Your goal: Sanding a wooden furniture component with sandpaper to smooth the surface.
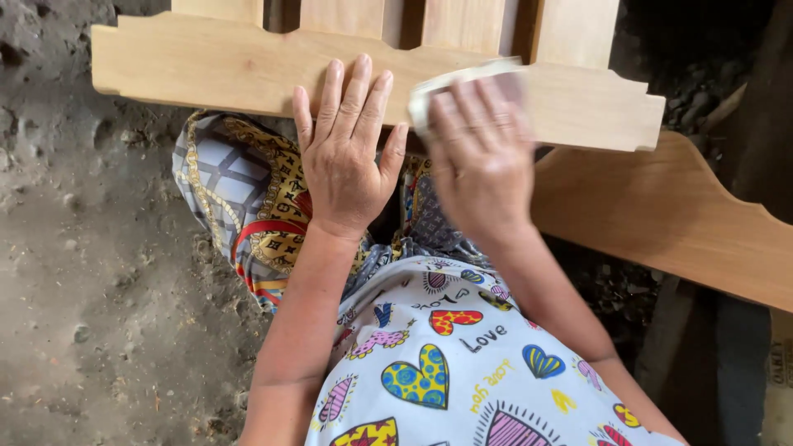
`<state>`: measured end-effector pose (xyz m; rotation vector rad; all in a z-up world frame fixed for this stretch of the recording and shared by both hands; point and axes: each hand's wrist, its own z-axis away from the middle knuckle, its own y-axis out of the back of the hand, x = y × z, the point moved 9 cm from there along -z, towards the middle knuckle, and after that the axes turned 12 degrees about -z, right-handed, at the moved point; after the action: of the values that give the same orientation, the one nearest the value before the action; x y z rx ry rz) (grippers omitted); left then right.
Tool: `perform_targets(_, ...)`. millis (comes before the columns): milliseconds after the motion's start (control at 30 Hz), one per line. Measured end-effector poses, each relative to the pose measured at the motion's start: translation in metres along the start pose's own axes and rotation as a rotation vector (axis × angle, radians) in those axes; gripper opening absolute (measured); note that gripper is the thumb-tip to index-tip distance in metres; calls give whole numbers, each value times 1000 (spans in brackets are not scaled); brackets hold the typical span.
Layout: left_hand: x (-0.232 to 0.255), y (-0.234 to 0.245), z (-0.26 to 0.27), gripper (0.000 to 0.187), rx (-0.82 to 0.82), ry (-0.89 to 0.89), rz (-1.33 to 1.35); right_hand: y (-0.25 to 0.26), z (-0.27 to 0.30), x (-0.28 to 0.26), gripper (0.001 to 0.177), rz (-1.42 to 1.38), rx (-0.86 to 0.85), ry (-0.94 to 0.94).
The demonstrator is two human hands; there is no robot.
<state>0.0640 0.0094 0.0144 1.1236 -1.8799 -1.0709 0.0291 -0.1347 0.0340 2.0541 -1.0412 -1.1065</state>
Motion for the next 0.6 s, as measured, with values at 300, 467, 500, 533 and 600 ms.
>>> perform_targets(300, -4, -14, 1, 46, 34, -17, -8, 45, 20, 74, 32, -49, 42, 15)
perform_targets(467, -9, -17, 3, 45, 15, -16, -38, 69, 59, 133, 36, 2, 158, -172)
perform_targets(500, -9, -16, 3, 44, 18, -11, -30, 66, 59, 137, 37, 109, 189, -244)
perform_targets(533, -10, -15, 1, 44, 27, -5, -25, 64, 58, 142, 37, 214, 224, -309)
perform_targets(600, -9, -13, 2, 43, 49, 3, -26, 47, 34, 101, 39, 134, 172, -196)
